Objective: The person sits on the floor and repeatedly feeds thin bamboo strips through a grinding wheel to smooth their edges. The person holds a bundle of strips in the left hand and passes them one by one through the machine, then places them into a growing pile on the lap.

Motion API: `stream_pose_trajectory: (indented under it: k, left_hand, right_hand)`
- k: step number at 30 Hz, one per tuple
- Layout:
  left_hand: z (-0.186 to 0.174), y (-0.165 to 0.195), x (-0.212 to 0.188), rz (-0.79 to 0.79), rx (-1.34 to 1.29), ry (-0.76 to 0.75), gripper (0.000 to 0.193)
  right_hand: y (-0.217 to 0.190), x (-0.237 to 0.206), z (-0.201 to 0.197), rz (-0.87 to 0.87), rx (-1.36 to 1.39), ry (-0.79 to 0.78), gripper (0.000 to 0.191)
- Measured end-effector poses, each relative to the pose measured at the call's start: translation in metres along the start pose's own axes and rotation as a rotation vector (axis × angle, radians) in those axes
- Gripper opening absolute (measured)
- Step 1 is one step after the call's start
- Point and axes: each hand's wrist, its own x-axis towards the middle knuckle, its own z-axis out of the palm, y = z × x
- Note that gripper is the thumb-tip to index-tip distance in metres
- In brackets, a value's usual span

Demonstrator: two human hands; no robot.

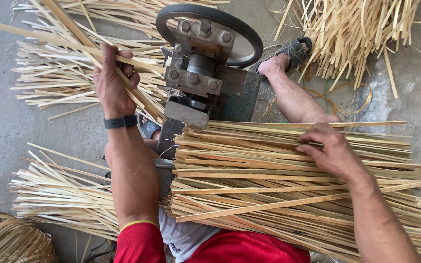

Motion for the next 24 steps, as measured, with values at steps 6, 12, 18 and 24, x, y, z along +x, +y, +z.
stream_pose_trajectory:
  k: [6, 12, 18, 24]
  left_hand:
    - [-0.013, 0.003, 0.007, 0.071, -0.139, 0.118, 0.041]
    - [-0.014, 0.003, 0.007, 0.072, -0.153, 0.117, 0.043]
    - [0.005, -0.007, -0.001, -0.002, 0.126, 0.089, 0.048]
    - [0.021, -0.007, -0.003, -0.022, 0.02, 0.032, 0.038]
  right_hand:
    - [0.03, -0.012, -0.041, -0.049, 0.114, 0.274, 0.01]
    - [0.02, 0.016, -0.047, 0.054, -0.22, 0.292, 0.012]
    - [-0.042, 0.038, -0.012, -0.325, -0.392, 0.437, 0.016]
    - [-0.055, 0.019, 0.001, -0.131, -0.067, 0.109, 0.023]
